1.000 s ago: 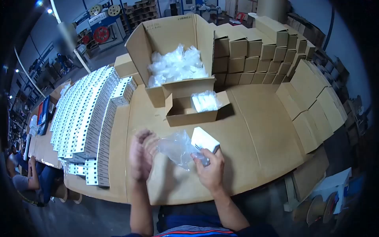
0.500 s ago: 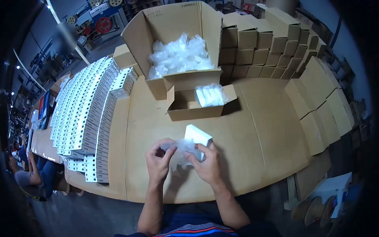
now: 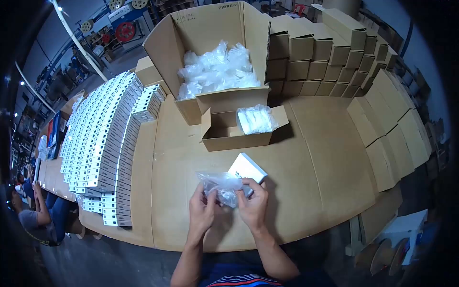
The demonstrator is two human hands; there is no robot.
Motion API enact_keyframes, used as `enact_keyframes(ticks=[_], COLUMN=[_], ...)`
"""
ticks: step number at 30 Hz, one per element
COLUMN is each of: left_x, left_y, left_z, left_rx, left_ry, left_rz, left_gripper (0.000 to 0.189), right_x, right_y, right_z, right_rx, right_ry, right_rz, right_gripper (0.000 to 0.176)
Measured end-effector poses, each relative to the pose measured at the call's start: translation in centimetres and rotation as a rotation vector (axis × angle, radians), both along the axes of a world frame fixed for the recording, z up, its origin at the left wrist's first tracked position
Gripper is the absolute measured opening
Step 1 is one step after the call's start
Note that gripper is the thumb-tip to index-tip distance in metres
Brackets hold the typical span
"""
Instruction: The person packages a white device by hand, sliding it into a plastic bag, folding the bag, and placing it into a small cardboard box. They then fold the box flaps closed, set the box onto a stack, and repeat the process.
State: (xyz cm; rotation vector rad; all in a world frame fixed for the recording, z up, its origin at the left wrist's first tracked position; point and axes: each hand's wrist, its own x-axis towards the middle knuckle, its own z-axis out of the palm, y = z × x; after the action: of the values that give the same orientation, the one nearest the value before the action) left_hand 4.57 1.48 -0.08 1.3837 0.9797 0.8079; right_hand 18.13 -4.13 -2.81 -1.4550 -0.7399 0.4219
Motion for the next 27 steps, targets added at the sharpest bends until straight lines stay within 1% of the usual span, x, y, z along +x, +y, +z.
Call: enact_keyframes(ticks=[1,2,5,6,9,10,13,15,17,18,21,22,25,26,27], left_x=[-0.2,-0.4,-0.8,-0.9,-0.6,-0.4,-0.2,-0.1,-0.2,-0.4,-1.6,-1.9,-0.7,0.6,1.1], left_y=[0.4,0.7,0.8,0.7,0.0,-0.2,-0.7,-0.4,-0.1,0.1,0.8,1.0,-0.2,-0.5,-0.4], left_z=[-0.5,-0.7,-0.7,-0.7,-0.7,-0.7,-1.0,-1.7,-1.1,-0.8,-1.3,-1.3,0.1,-0.5,-0.8], left_rx=[-0.023,-0.048,-0.058,-0.059,-0.074,-0.071,-0.061,-0.039,-0.200,-0.280,-0.173,-0.146,0.002,0.078,0.167], left_ry=[-0.035,-0.069,-0.121,-0.139,-0.181,-0.175,-0.173,-0.201,-0.338,-0.405,-0.372,-0.360,-0.147,-0.164,-0.062], left_rz=[0.007,0.009,-0.062,-0.094,-0.069,-0.044,0.003,-0.014,0.023,0.042,0.004,-0.030,-0.081,0.065,0.152], left_gripper=[0.024,0.023,0.025,0.029,0.035,0.036,0.039,0.041,0.043,0.044,0.047,0.046,0.045,0.025,0.019], right_x=[0.3,1.0,1.9,1.8,1.7,2.1,1.9,1.7,1.6,2.1,2.0,2.3,1.9,1.8,1.7], right_y=[-0.1,-0.6,-0.7,-0.5,-0.4,-0.9,-2.1,-2.5,-2.6,-2.5,-2.5,-2.8,-3.1,-3.2,-3.2], right_z=[0.0,0.4,0.2,0.7,1.0,0.7,0.3,0.0,-0.5,-1.0,-1.0,-0.2,2.2,2.6,2.8], right_rx=[0.016,-0.041,0.058,0.126,0.156,0.076,-0.112,-0.180,-0.247,-0.275,-0.129,-0.170,-0.231,-0.231,-0.228], right_ry=[0.030,0.108,0.441,0.505,0.567,0.539,0.236,0.198,0.161,0.212,0.039,-0.023,-0.225,-0.221,-0.217], right_rz=[0.021,0.086,0.164,0.147,0.086,0.123,0.192,0.208,0.220,0.250,0.115,0.128,0.121,0.153,0.185], right_gripper=[0.016,0.013,0.014,0.016,0.017,0.024,0.030,0.028,0.026,0.023,0.021,0.021,0.020,0.020,0.021])
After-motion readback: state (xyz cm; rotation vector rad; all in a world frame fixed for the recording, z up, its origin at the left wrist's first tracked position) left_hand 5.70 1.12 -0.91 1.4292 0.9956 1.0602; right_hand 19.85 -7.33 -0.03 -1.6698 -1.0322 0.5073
